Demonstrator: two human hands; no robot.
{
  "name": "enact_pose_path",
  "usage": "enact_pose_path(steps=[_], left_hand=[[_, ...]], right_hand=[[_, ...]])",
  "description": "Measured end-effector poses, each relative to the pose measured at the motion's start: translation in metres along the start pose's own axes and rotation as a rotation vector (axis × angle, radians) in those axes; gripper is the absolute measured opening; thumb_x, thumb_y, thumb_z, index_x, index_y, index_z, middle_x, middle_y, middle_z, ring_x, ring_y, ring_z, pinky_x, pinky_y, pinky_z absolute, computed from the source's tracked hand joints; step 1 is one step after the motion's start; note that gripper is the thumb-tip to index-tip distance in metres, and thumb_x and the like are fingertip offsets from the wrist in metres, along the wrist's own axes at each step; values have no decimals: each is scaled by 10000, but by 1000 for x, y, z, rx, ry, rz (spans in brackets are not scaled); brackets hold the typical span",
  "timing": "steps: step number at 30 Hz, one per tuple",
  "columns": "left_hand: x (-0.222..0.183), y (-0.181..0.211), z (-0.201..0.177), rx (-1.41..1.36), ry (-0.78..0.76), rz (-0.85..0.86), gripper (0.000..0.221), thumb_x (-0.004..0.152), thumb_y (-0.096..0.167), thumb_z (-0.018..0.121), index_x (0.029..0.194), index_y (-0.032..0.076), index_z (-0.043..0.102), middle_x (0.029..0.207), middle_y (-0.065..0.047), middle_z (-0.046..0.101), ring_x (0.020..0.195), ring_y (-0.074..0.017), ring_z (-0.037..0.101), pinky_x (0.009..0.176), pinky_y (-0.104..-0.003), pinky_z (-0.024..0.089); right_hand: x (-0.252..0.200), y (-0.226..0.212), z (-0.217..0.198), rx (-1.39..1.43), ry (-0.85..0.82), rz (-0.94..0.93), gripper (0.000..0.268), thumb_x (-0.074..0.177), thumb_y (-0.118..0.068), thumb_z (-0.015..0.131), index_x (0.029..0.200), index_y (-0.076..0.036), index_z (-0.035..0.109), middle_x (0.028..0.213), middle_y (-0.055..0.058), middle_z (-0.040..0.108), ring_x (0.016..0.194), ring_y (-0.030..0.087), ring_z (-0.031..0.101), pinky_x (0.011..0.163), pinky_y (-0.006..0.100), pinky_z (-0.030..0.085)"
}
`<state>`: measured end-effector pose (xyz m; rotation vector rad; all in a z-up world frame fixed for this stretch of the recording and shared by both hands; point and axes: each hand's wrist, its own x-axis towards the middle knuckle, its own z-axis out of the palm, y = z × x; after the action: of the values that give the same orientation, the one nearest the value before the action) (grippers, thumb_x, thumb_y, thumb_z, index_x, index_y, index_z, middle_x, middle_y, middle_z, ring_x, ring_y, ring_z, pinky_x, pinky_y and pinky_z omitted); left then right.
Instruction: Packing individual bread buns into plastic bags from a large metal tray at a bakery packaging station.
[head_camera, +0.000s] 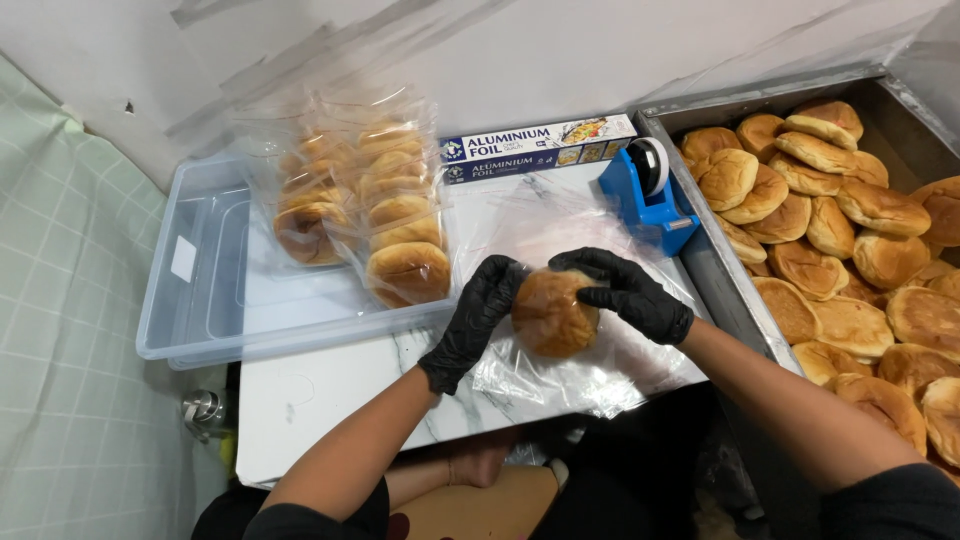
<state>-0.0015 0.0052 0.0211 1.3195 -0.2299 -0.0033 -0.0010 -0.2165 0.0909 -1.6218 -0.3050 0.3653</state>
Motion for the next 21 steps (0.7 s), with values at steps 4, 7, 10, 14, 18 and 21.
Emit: enact_pose_path(steps=[4,7,10,14,18,21], left_hand=[[-4,25,6,-307,-43,-224,442,939,274,717,1327,133,561,1082,13,668,925,-50,642,832,-193,585],[-7,38,16,-304,-90,-275,516,906,200,759,1373,87,573,1058,-9,676,920,-58,656,845,-204,591],[-6,16,6,-265,-91,-340,453,893,175,788,1308,84,633,1032,-69,725,890,-96,676,842,-251,586],[-14,67,15,-65,-68,-362,265,956,244,714,1200,139,708,1059,-32,728,973,-92,624,949,-294,536],[-8,56,10,48,-35,-379,285,963,287,669,1193,128,721,1058,-109,744,987,-181,681,953,-299,542],[-10,56,11,7,-27,-328,301,961,240,659,1228,109,704,1124,-97,724,1010,-157,622,995,-327,501]], right_hand=[[10,8,-16,25,118,-41,494,878,-63,697,1367,-80,624,1276,111,690,1185,202,620,1050,415,498],[14,12,-23,11,150,-57,497,887,-80,678,1379,-92,616,1282,129,685,1200,219,623,1051,423,498],[11,1,-11,-4,169,-48,470,891,-87,698,1356,-77,627,1243,128,689,1083,203,625,988,395,518],[17,26,-18,-78,233,-103,336,891,-94,767,1214,-60,680,1124,74,722,797,82,611,780,264,551],[13,13,-7,-91,289,-156,218,890,-87,779,1088,-36,702,1077,85,737,664,56,556,670,222,515],[14,15,-8,-137,306,-192,148,905,-91,774,1025,-30,713,1076,97,752,609,47,550,611,190,483]])
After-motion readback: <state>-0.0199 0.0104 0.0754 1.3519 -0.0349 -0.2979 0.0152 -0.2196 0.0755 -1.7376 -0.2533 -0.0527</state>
